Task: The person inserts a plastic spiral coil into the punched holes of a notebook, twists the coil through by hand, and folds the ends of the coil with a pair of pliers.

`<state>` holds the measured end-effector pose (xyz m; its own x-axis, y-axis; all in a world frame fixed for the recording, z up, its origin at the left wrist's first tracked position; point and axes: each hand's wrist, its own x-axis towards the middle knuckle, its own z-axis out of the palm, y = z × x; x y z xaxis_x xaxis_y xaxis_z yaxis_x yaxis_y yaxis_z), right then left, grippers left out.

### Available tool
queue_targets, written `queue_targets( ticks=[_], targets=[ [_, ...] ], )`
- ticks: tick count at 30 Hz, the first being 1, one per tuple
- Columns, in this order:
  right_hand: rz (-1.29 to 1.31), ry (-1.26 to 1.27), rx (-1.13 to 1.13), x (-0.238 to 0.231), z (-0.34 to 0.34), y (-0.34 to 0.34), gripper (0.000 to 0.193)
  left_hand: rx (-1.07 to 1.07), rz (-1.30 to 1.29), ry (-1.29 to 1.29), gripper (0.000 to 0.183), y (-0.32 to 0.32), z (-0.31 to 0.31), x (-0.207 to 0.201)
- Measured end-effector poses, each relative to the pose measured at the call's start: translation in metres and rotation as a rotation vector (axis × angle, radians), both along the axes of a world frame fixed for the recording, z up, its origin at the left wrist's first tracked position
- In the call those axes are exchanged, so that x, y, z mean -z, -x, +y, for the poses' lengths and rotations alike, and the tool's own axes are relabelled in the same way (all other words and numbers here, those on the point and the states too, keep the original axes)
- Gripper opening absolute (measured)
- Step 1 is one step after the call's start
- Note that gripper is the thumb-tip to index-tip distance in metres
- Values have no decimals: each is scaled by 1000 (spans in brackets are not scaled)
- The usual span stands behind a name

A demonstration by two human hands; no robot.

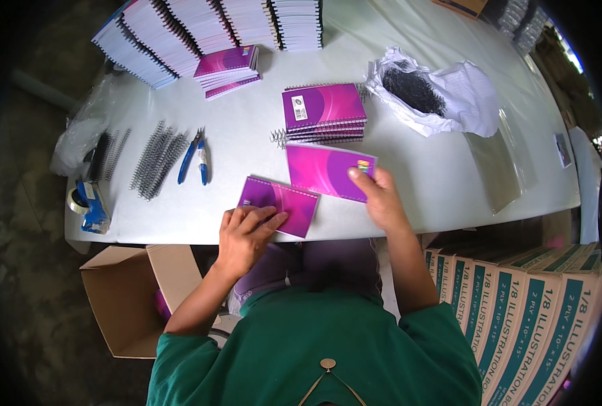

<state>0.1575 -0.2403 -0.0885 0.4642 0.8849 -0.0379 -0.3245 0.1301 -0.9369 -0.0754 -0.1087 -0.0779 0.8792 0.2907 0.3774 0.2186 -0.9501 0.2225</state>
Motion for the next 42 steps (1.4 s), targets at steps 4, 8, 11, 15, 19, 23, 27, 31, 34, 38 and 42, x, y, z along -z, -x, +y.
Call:
queue_targets(
  ticks=[4, 8, 11, 15, 19, 23, 27, 31, 34, 38, 42],
  targets=[
    [9, -245, 52, -18, -18, 6, 26, -41, -53, 260, 63, -12, -4, -33],
    [-36, -508, 12, -12, 1, 62, 29, 5, -373, 1229, 40, -27, -37, -33],
    [-128, -379, 55, -12, 2, 66, 34, 43, -454, 1085, 24, -26, -28, -34],
    [-946, -218, 314, -65, -10, 34, 56, 16, 9, 52, 34, -16, 3, -76],
    [-1048, -191, -144, -55, 5, 49, 43, 89, 15, -76, 25, -16, 20, -81],
    [-412, -108, 10, -27, 32, 39, 22, -496, -102, -53, 18, 3, 133, -56],
    [-309, -126, -71, -1, 50, 30, 22, -707, 177, -172, 37, 46, 195, 3],
    [-360, -181, -100, -3, 55, 32, 24, -735, 64, -131, 30, 40, 187, -13],
    [-425, -91, -134, -1, 54, 31, 30, -689, -26, -84, 26, 32, 172, -43],
    [-412, -98, -109, 2, 54, 30, 30, -278, -111, 504, 20, 9, 111, -51],
    [-481, -103, -163, -1, 53, 29, 29, -102, -3, 927, 34, -4, 77, -41]
  ],
)
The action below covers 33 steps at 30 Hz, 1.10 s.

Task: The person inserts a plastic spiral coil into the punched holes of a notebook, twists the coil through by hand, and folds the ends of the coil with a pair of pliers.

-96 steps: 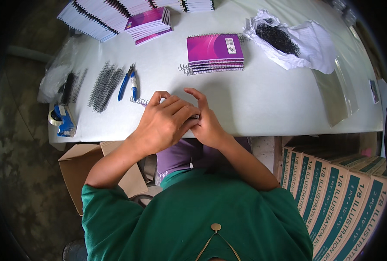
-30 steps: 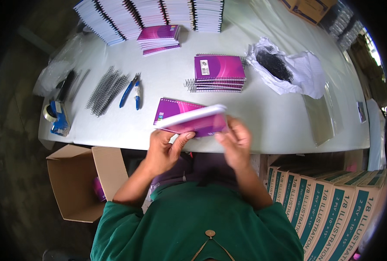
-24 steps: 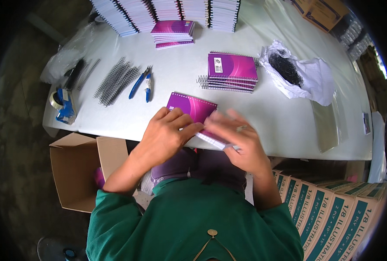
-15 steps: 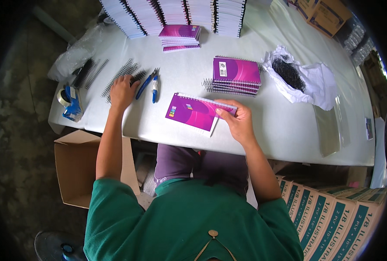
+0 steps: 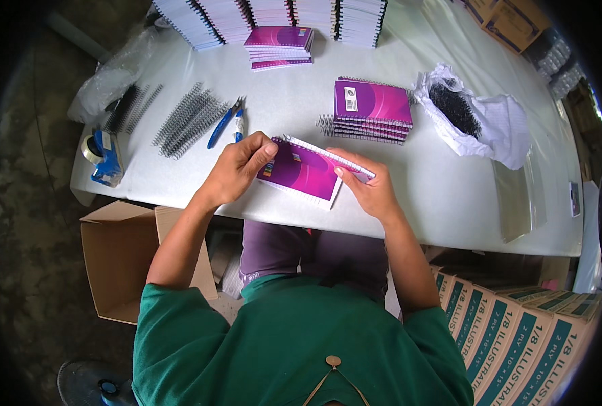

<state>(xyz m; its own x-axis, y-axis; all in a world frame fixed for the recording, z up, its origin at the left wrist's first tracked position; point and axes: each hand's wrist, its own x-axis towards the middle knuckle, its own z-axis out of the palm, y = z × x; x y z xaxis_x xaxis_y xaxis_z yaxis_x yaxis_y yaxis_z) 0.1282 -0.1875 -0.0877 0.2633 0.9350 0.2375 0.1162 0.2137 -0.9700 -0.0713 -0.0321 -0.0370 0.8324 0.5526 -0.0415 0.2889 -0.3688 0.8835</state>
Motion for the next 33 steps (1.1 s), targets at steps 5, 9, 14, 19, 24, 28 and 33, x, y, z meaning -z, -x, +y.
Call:
queue_targets(
  ticks=[5, 9, 14, 19, 24, 28, 33],
  targets=[
    [-63, -51, 34, 4, 0, 0, 29, -29, -9, 174, 46, -2, 3, -3],
    [-91, -46, 33, 3, 0, -1, 29, -55, 33, 158, 47, -1, 3, -5],
    [-174, -129, 6, 4, 0, -3, 29, -74, 10, 276, 31, -5, 10, -10],
    [-122, -113, 31, 6, -3, 1, 31, 135, -104, -452, 27, -11, 14, -29],
    [-249, -4, 15, 3, -8, 0, 35, 296, 381, -736, 52, -19, 8, -45],
    [-326, -134, 120, -2, -14, 18, 43, -87, 29, -1274, 80, -21, -21, -24],
    [-271, -210, 164, 11, -24, 45, 47, 301, 175, -1381, 90, 45, -68, 86]
  ],
)
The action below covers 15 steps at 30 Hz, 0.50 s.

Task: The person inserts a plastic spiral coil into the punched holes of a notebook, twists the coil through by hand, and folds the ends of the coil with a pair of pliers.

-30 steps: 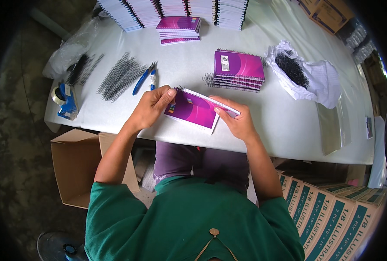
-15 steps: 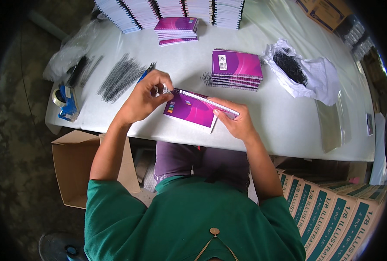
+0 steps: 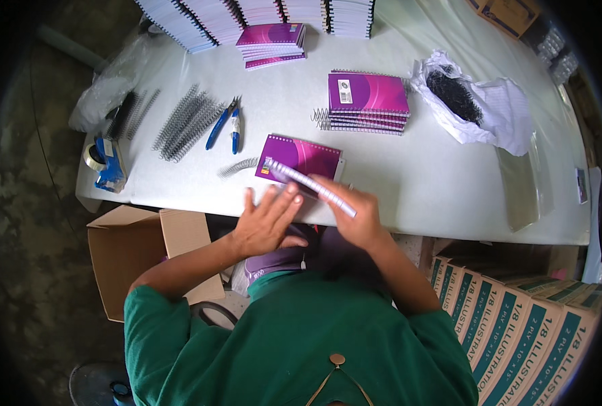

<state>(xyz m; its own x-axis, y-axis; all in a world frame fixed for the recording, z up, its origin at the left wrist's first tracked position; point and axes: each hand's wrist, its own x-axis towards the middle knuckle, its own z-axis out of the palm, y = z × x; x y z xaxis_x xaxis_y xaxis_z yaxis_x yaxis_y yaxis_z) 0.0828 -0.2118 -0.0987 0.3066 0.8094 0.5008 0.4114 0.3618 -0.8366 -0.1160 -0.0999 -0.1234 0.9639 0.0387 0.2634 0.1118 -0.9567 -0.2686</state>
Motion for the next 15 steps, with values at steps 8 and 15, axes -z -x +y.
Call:
queue_targets(
  ticks=[8, 15],
  targets=[
    [-105, -61, -21, 8, 0, 30, 51, -88, -57, 244, 107, 30, -13, 41],
    [-192, -119, -53, 5, 4, 40, 53, -137, -491, 217, 103, -8, 16, -5]
  ],
)
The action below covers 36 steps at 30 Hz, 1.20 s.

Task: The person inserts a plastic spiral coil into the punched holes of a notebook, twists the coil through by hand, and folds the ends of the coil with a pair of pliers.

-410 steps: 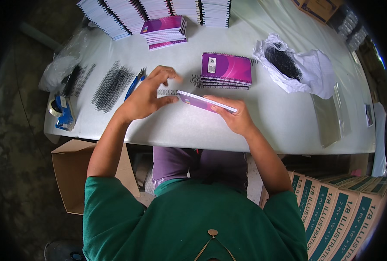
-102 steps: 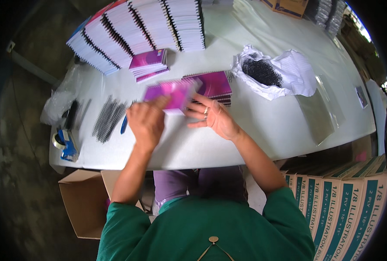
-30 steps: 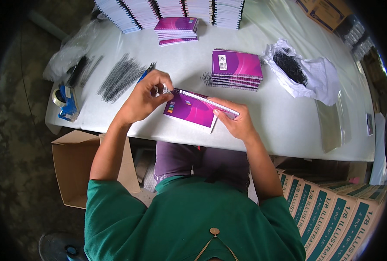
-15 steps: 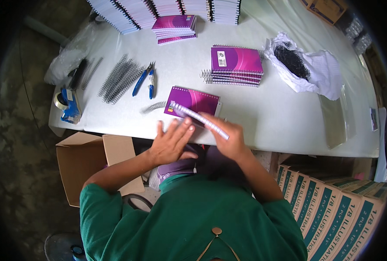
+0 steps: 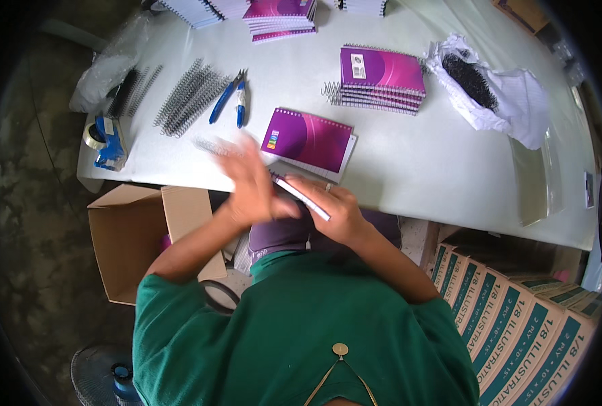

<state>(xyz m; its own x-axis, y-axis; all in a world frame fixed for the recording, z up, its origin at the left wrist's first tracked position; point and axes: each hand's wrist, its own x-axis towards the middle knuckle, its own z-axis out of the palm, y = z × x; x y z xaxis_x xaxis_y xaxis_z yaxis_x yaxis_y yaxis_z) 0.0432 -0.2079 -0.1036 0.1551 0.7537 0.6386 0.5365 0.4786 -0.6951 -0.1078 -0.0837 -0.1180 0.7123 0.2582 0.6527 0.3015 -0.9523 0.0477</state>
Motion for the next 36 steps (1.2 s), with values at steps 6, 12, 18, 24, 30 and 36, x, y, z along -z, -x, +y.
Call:
queue_targets(
  ticks=[6, 12, 18, 24, 30, 36],
  targets=[
    [-36, -41, -22, 3, -2, 5, 50, -50, -258, -25, 83, 44, 56, 54],
    [67, 72, -58, 5, 3, -7, 76, 450, 113, -79, 69, 1, -28, -3],
    [156, 177, -89, 3, 7, -6, 77, 359, 140, 127, 95, -9, -31, 8],
    [225, 205, -197, 7, 11, 2, 76, 129, 95, -48, 98, -10, -24, -6],
    [391, 183, -169, -2, 9, -11, 84, 327, 129, 182, 70, -20, -42, -34],
    [421, 204, -98, 0, 14, -11, 84, 244, 238, 230, 39, -44, -32, -90]
  ],
)
